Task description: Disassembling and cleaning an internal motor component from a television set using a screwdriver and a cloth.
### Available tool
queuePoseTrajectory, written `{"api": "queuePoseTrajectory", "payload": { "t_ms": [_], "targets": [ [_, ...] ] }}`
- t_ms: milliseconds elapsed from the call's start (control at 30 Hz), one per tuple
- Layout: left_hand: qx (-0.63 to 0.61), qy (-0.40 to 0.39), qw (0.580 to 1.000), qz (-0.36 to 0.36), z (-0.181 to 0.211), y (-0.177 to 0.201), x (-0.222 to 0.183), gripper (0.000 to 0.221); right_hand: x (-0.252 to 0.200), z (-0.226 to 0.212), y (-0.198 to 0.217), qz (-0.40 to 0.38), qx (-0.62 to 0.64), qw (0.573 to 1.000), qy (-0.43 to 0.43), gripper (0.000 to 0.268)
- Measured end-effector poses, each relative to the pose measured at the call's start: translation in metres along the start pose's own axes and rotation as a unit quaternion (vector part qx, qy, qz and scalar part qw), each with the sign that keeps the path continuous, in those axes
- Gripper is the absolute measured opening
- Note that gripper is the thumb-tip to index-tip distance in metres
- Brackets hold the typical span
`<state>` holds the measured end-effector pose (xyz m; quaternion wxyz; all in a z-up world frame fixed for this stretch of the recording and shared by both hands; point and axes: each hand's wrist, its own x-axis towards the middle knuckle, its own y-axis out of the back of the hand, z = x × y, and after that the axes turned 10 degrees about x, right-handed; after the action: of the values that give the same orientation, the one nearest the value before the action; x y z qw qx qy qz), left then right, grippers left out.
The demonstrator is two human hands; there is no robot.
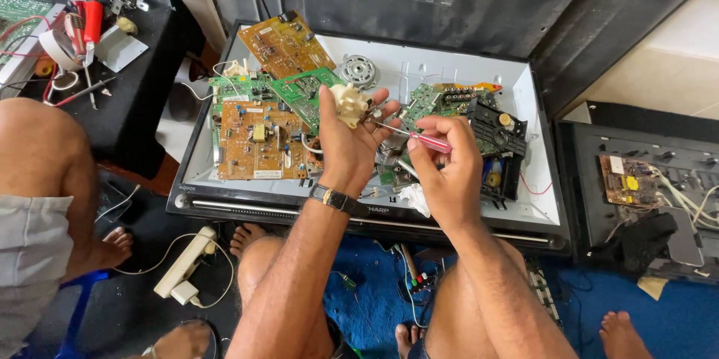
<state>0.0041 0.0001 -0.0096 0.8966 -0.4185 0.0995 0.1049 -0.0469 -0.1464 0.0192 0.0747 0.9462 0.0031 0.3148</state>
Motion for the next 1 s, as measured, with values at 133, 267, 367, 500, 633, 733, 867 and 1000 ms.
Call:
{"api": "queuePoseTrajectory", "payload": {
  "t_ms": [133, 267, 367, 500, 633, 733, 867, 1000],
  "targets": [
    [-0.018, 0.003, 1.000, -0.002, -0.001, 0.001, 0.001, 0.081, 0.000, -0.001, 0.002, 0.010, 0.019, 1.000, -0.023, 0.017],
    [-0.023, 0.002, 1.000, -0.005, -0.001, 0.002, 0.002, 0.080, 0.000, -0.001, 0.006, 0.015, 0.036, 0.998, -0.041, 0.020],
    [-0.020, -0.001, 1.000, -0.006, -0.002, 0.004, 0.003, 0.080, 0.001, 0.004, 0.012, 0.024, 0.044, 0.997, -0.051, 0.020],
    [-0.011, 0.003, 1.000, -0.005, -0.001, 0.004, 0.002, 0.082, 0.003, 0.001, 0.026, 0.037, 0.055, 0.996, -0.057, 0.023],
    [-0.001, -0.002, 1.000, 0.003, 0.006, -0.003, -0.008, 0.080, 0.006, 0.002, 0.051, 0.107, 0.081, 0.987, -0.084, 0.021],
    [0.000, -0.046, 0.999, -0.013, 0.008, -0.006, -0.017, 0.067, -0.001, 0.000, 0.077, 0.168, 0.188, 0.961, -0.116, 0.019],
    [0.033, -0.024, 0.999, -0.005, 0.004, 0.001, -0.013, 0.068, -0.028, 0.021, 0.123, 0.255, 0.141, 0.948, -0.130, 0.018],
    [0.085, 0.038, 0.996, 0.010, 0.000, 0.008, -0.001, 0.085, -0.061, 0.057, 0.167, 0.345, -0.012, 0.933, -0.103, 0.018]
  ]
}}
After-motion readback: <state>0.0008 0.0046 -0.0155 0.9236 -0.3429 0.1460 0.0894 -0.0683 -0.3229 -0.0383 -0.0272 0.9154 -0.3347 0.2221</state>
